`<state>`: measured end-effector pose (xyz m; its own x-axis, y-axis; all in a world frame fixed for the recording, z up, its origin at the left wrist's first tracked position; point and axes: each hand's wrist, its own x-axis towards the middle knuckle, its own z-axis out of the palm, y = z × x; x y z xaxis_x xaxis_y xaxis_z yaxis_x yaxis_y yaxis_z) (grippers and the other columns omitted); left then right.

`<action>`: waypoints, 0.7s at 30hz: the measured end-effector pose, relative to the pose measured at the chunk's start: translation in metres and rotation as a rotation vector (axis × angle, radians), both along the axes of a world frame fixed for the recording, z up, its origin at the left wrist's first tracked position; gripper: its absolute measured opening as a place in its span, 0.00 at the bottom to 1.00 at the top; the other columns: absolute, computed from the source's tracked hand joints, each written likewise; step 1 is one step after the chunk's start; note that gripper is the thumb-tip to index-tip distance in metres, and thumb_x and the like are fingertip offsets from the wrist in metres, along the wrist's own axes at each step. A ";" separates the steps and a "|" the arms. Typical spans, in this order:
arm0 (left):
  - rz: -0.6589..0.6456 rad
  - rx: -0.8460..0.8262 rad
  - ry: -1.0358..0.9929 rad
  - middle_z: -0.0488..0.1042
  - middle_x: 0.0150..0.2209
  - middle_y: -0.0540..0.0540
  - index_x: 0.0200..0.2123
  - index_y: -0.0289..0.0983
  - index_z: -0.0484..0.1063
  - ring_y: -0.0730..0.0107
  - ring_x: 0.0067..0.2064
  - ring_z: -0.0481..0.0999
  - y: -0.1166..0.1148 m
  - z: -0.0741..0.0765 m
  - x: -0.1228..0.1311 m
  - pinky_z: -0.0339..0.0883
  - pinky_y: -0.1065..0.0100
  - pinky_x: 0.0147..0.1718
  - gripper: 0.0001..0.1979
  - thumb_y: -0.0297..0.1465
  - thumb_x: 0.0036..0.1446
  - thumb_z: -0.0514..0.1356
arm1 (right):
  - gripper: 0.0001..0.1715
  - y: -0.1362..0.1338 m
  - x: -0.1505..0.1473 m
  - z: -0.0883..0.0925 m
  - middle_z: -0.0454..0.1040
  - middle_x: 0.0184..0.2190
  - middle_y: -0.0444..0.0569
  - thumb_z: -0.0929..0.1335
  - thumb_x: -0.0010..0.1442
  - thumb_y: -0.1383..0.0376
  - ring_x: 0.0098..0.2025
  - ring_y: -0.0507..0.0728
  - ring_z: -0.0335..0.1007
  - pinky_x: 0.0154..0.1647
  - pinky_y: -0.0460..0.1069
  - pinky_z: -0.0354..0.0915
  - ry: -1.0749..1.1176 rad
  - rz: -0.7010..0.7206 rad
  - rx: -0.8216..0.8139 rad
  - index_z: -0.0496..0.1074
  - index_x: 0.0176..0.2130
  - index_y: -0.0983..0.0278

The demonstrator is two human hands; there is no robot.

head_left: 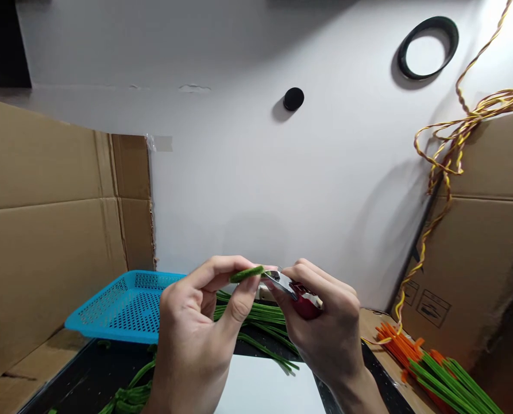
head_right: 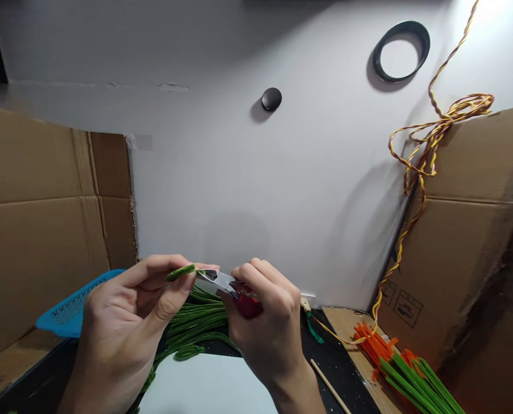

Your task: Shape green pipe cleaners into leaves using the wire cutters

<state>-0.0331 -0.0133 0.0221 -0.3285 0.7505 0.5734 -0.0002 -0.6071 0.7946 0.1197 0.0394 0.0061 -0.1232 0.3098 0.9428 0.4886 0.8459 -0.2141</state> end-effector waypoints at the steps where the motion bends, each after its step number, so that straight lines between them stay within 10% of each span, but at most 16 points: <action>1: 0.001 0.001 -0.002 0.85 0.35 0.43 0.33 0.39 0.83 0.59 0.36 0.84 0.000 0.000 0.000 0.78 0.66 0.39 0.12 0.41 0.57 0.73 | 0.11 0.000 -0.001 0.000 0.59 0.24 0.40 0.72 0.62 0.73 0.25 0.51 0.54 0.26 0.48 0.55 0.005 0.002 0.001 0.72 0.30 0.61; 21: 0.049 0.042 0.098 0.85 0.36 0.45 0.35 0.40 0.83 0.62 0.35 0.84 0.001 0.000 -0.005 0.78 0.67 0.36 0.11 0.42 0.59 0.72 | 0.16 0.001 -0.007 -0.008 0.57 0.21 0.36 0.70 0.59 0.73 0.21 0.48 0.49 0.21 0.46 0.51 -0.018 -0.057 0.055 0.60 0.28 0.60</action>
<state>-0.0381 -0.0120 0.0217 -0.3047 0.7097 0.6352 0.1069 -0.6372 0.7632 0.1127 0.0409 -0.0020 -0.1238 0.2647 0.9564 0.5392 0.8270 -0.1591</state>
